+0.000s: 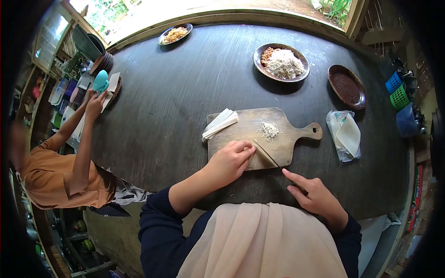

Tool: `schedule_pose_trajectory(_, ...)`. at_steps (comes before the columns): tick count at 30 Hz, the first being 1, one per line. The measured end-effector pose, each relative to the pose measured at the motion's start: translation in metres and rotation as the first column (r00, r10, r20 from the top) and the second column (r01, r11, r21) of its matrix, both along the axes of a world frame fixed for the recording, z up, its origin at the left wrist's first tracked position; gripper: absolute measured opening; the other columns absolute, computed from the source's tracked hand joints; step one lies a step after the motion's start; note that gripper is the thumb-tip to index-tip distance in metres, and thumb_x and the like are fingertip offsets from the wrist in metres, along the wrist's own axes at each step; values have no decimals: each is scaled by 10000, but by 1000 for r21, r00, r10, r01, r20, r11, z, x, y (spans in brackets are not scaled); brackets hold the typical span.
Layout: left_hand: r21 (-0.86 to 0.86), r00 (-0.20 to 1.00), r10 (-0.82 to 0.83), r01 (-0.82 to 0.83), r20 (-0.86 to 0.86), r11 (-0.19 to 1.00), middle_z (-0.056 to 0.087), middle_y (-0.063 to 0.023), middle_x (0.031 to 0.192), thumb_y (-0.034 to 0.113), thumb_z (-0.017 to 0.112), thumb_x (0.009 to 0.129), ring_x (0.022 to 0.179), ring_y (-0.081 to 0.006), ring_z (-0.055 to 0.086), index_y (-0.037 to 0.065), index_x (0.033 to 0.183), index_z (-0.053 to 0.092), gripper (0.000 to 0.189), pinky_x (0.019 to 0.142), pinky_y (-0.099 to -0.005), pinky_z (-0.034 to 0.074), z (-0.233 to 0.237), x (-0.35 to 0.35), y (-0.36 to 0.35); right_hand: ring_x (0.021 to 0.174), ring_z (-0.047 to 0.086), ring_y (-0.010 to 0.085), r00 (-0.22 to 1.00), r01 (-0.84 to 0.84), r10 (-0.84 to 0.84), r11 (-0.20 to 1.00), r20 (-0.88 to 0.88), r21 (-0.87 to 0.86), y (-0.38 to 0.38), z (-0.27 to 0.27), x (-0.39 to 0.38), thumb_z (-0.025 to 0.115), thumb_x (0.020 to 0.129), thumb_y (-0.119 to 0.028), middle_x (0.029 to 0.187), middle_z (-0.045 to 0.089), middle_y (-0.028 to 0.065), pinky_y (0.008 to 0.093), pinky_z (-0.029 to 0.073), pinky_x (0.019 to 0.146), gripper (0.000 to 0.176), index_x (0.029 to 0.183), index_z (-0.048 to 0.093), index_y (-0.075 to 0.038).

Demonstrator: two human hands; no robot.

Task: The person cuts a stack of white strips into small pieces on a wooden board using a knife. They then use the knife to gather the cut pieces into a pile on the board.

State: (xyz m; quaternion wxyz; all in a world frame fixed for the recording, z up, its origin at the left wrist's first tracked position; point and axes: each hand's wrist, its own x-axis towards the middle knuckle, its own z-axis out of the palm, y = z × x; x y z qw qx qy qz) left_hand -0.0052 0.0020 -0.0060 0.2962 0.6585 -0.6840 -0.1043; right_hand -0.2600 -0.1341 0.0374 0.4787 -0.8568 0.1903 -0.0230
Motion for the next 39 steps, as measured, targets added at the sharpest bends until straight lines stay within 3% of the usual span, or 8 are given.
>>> schedule_pose_trajectory(9, 23, 999, -12, 11, 43, 1000, 603, -125, 1217, 17, 625, 850, 1034, -305, 589, -13, 1168, 642, 319, 902, -378, 498, 0, 0, 0, 541, 607, 330, 998, -56, 57, 998, 17, -37, -5, -2, -1, 640, 922, -104, 715, 640, 201, 381, 487, 557, 460, 1373, 551, -109)
schedule_pose_trajectory(23, 48, 999, -7, 5, 40, 999, 597, -139, 1224, 7, 638, 831, 1063, -321, 588, -18, 1154, 645, 324, 920, -387, 497, 3, 0, 0, 562, 629, 302, 992, -124, 126, 957, -10, -262, -5, -7, -2, 638, 920, -149, 678, 644, 132, 389, 501, 555, 477, 1387, 544, -159)
schedule_pose_trajectory(33, 49, 999, -9, 7, 46, 999, 599, -140, 1230, 13, 646, 827, 1069, -318, 593, -11, 1171, 643, 345, 922, -387, 503, 5, 0, -1, 539, 612, 320, 992, -124, 123, 979, -16, -160, -11, -3, -1, 651, 916, -155, 683, 639, 163, 382, 490, 547, 471, 1376, 554, -156)
schedule_pose_trajectory(39, 45, 997, -16, 12, 76, 999, 599, -134, 1232, 21, 648, 834, 1067, -314, 592, -21, 1179, 638, 348, 926, -381, 501, 6, -1, -1, 533, 601, 339, 993, -94, 95, 995, -69, 14, -11, 1, 5, 648, 913, -134, 713, 642, 199, 392, 486, 558, 471, 1373, 555, -158)
